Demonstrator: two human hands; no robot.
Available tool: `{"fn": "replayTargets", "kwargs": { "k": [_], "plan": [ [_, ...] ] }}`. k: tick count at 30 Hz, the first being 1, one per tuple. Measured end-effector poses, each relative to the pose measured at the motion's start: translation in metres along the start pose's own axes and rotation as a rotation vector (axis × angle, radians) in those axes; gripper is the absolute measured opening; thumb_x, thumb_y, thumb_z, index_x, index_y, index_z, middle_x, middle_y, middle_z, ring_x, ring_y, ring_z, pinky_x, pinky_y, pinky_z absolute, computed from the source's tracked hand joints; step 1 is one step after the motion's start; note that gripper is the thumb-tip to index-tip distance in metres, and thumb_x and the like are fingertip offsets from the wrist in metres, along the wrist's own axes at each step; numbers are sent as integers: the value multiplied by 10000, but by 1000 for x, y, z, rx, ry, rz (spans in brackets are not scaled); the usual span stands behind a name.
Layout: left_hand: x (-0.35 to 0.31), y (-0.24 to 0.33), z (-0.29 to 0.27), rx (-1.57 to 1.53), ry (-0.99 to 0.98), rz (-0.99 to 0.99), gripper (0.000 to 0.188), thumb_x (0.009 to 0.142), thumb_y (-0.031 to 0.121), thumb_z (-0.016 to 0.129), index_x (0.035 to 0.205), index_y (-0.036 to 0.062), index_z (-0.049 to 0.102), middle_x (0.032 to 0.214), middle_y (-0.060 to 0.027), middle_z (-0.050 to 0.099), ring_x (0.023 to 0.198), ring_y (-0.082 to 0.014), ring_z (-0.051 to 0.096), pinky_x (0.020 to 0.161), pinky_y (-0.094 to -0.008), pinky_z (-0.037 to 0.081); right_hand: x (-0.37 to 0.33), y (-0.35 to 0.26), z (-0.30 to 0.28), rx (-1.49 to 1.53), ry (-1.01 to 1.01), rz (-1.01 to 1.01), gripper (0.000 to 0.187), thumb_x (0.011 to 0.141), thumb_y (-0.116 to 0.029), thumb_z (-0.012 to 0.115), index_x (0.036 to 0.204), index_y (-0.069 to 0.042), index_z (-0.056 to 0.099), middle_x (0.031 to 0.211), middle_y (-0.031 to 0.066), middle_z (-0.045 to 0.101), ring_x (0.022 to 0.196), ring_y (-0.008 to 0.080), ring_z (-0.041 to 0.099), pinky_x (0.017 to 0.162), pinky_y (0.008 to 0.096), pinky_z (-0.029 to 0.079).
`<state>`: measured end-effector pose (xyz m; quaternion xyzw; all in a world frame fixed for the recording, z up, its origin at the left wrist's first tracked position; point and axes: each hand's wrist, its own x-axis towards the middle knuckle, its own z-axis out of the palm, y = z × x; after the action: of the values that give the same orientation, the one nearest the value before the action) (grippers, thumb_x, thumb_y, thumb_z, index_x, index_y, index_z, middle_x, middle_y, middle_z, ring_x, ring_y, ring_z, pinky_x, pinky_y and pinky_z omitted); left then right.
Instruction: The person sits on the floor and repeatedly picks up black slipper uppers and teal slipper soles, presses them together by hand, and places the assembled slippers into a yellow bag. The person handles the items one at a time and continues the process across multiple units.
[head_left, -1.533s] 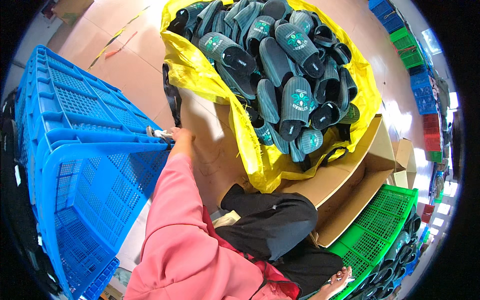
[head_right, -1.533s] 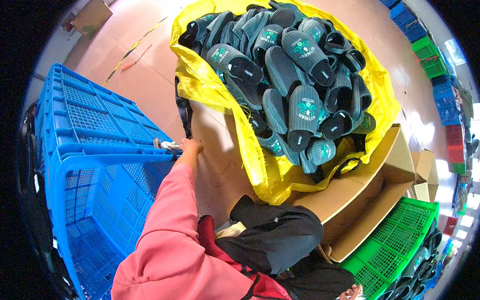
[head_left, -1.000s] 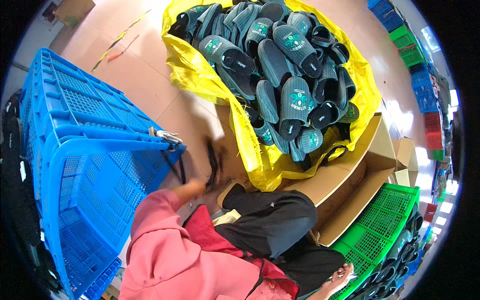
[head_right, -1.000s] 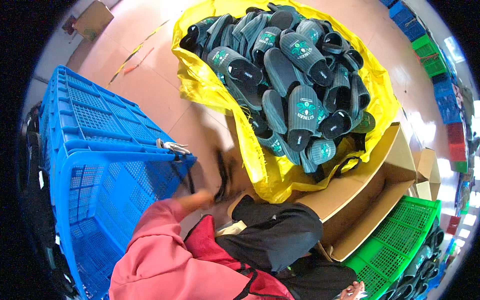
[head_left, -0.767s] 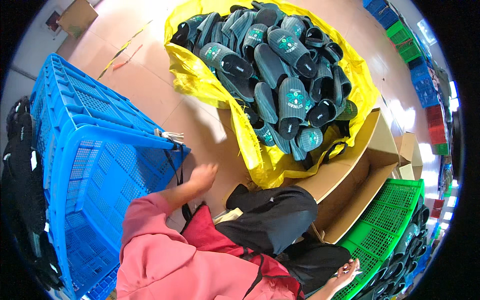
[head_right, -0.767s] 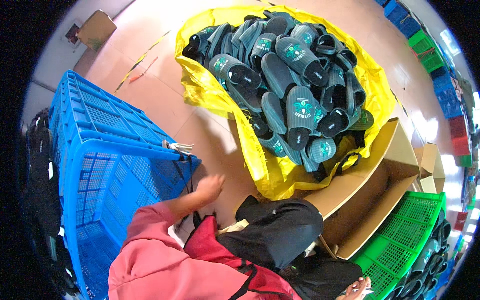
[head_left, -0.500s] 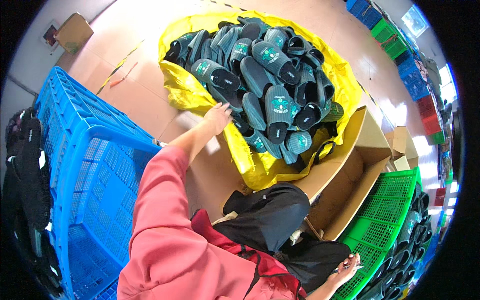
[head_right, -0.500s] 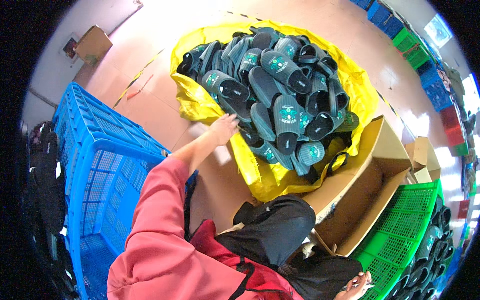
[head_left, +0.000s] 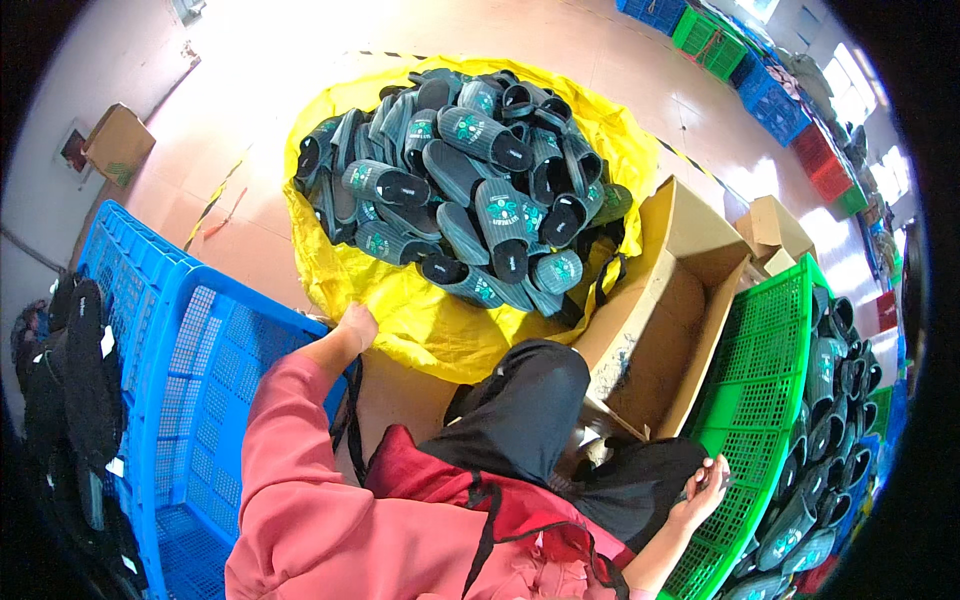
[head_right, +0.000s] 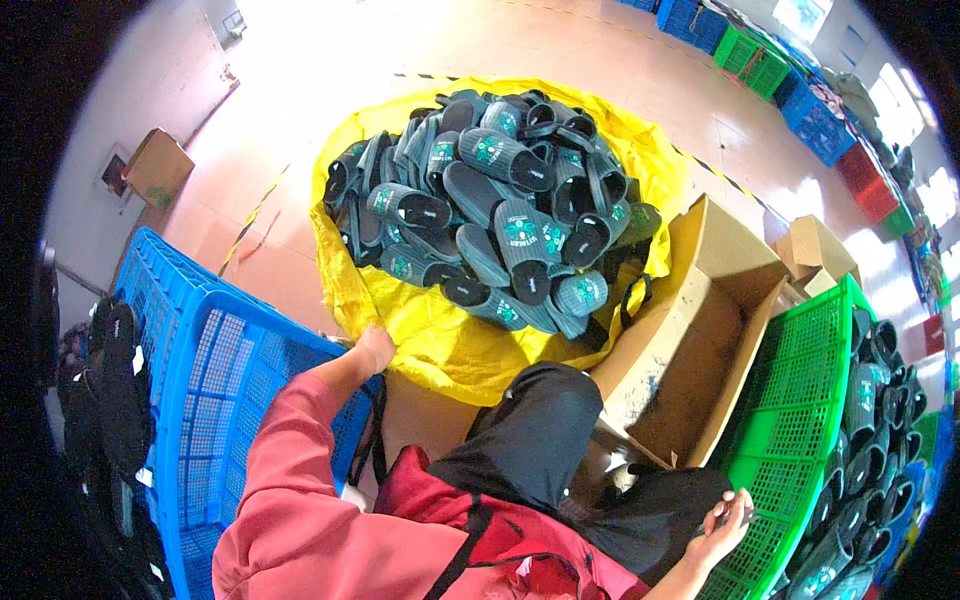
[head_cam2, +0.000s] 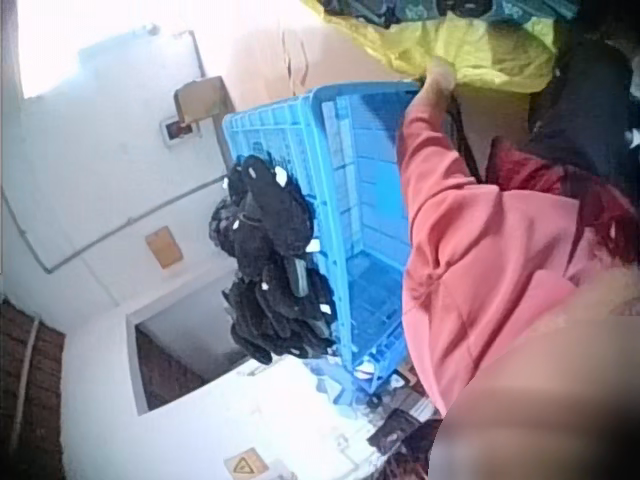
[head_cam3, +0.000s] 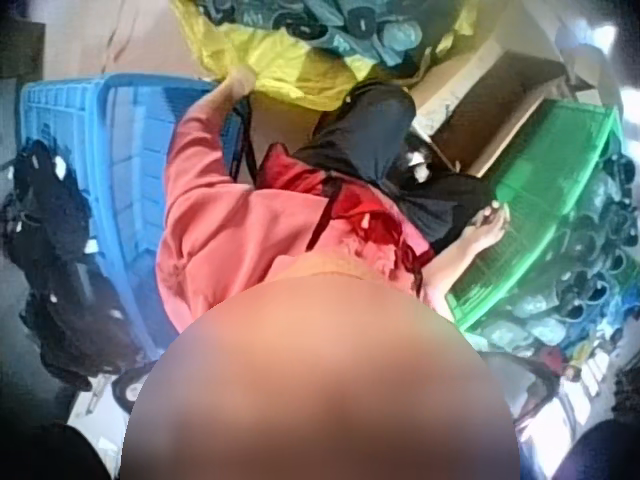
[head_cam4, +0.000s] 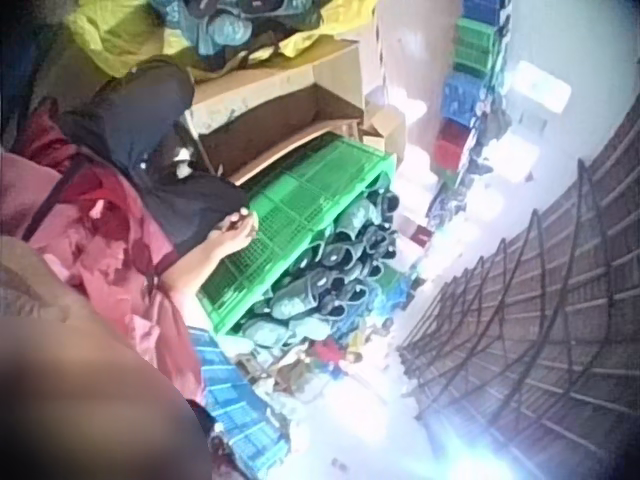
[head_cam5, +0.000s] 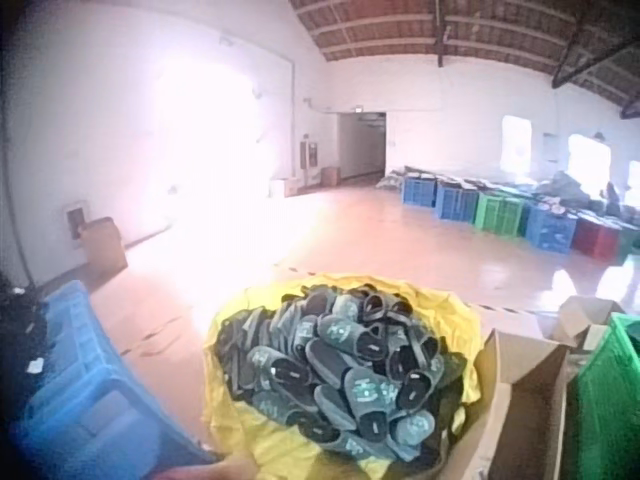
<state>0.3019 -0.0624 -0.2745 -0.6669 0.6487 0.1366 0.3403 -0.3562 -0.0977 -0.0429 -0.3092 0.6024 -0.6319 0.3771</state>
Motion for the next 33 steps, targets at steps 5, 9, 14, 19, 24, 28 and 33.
{"fn": "replayTargets", "kwargs": {
  "k": [5, 9, 14, 19, 24, 28, 33],
  "plan": [
    [-11, -15, -20, 10, 92, 324, 288, 791, 138, 586, 1040, 136, 732, 1093, -119, 700, 1062, -326, 652, 841, -450, 535, -3, 0, 2, 25, -11, -3, 195, 957, -231, 599, 1080, -80, 598, 841, 7, 612, 531, 14, 472, 339, 163, 233],
    [-33, -26, -24, -197, -59, 217, 310, 739, 160, 597, 1021, 125, 723, 1061, -148, 702, 1030, -361, 652, 821, -444, 547, -5, 1, 0, 58, -17, -7, 202, 964, -232, 596, 1092, -76, 593, 849, 12, 619, 531, 15, 475, 339, 159, 238],
    [-85, -15, -23, -213, -102, 225, 273, 742, 168, 599, 981, 123, 724, 995, -151, 715, 961, -371, 672, 783, -464, 542, -6, 1, -2, 101, -29, 4, 208, 971, -225, 592, 1109, -70, 588, 855, 21, 629, 537, 18, 487, 347, 147, 251],
    [-107, -2, -37, -227, -207, 339, 240, 762, 178, 611, 962, 102, 721, 967, -161, 716, 918, -384, 677, 759, -473, 539, -11, -1, -2, 83, 6, 53, 212, 969, -217, 594, 1120, -69, 586, 859, 29, 633, 546, 19, 501, 347, 137, 266],
    [-72, 11, 42, -149, -272, 520, 346, 810, 263, 608, 1031, 10, 692, 1035, -216, 696, 1016, -377, 656, 850, -482, 519, -11, 4, -19, 126, -24, 17, 215, 968, -224, 596, 1113, -66, 588, 851, 28, 625, 527, 20, 490, 332, 151, 253],
    [-46, 17, 46, -86, -500, 730, 575, 808, 477, 661, 1112, -10, 668, 1076, -240, 680, 1047, -375, 642, 876, -482, 501, -16, 6, -27, 78, 59, -16, 192, 971, -228, 590, 1086, -75, 594, 827, 25, 628, 500, 19, 470, 330, 155, 247],
    [20, -9, -111, -461, -242, 515, 811, 849, 586, 585, 1419, 32, 426, 1376, -252, 506, 1228, -389, 521, 1025, -469, 417, -13, 5, -24, -26, 155, -12, 173, 960, -231, 608, 1063, -92, 605, 800, 13, 632, 466, 13, 437, 322, 158, 226]
  ]
}}
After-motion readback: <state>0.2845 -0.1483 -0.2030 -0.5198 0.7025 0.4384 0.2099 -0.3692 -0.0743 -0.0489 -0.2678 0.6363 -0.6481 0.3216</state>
